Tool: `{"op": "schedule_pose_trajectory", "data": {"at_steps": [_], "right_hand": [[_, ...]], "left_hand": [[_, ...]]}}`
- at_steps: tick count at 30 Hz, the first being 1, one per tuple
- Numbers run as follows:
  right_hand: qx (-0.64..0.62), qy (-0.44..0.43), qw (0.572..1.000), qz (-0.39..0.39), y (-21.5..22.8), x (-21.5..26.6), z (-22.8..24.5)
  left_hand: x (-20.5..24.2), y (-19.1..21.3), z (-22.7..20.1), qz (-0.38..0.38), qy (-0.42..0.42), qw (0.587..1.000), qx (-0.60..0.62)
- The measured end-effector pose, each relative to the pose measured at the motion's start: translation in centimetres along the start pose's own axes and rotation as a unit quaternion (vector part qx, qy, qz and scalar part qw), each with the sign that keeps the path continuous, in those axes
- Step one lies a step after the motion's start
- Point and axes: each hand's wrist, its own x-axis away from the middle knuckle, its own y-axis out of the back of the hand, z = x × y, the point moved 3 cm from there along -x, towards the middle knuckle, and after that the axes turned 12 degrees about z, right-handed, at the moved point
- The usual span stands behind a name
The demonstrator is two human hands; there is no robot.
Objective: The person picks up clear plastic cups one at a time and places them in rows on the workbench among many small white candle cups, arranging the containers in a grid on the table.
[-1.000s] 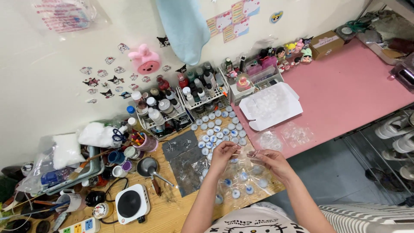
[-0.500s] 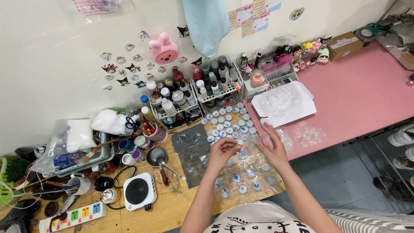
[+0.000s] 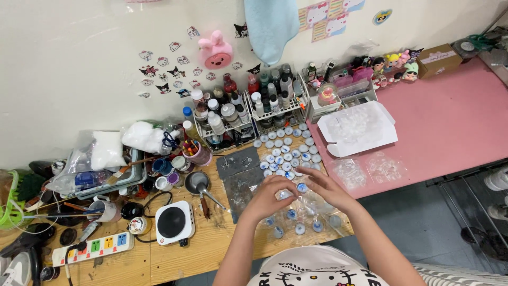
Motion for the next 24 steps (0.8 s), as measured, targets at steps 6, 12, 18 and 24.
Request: {"op": "schedule_pose_trajectory", "data": {"at_steps": [6, 12, 18, 24], "right_hand": [[-0.184, -0.046, 0.975, 0.118, 0.9, -0.1, -10.0], [-0.22, -0.026, 0.973, -0.059, -0.1, -0.5, -8.4], [-0.209, -0.013, 0.971, -0.113, -0.4, -0.6, -10.2], [-0.153, -0.053, 0.983, -0.082, -1.6, -1.2, -6.1]], "left_hand": [[-0.1, -1.1, 3.1, 0.047, -0.049, 0.998, -0.01], [0.1, -1.5, 2.9, -0.135, -0.03, 0.984, 0.115], [-0.2, -6.3, 9.7, -0.123, 0.099, 0.899, 0.408], [0.2, -6.4, 8.9, -0.098, 0.045, 0.943, 0.314]]}}
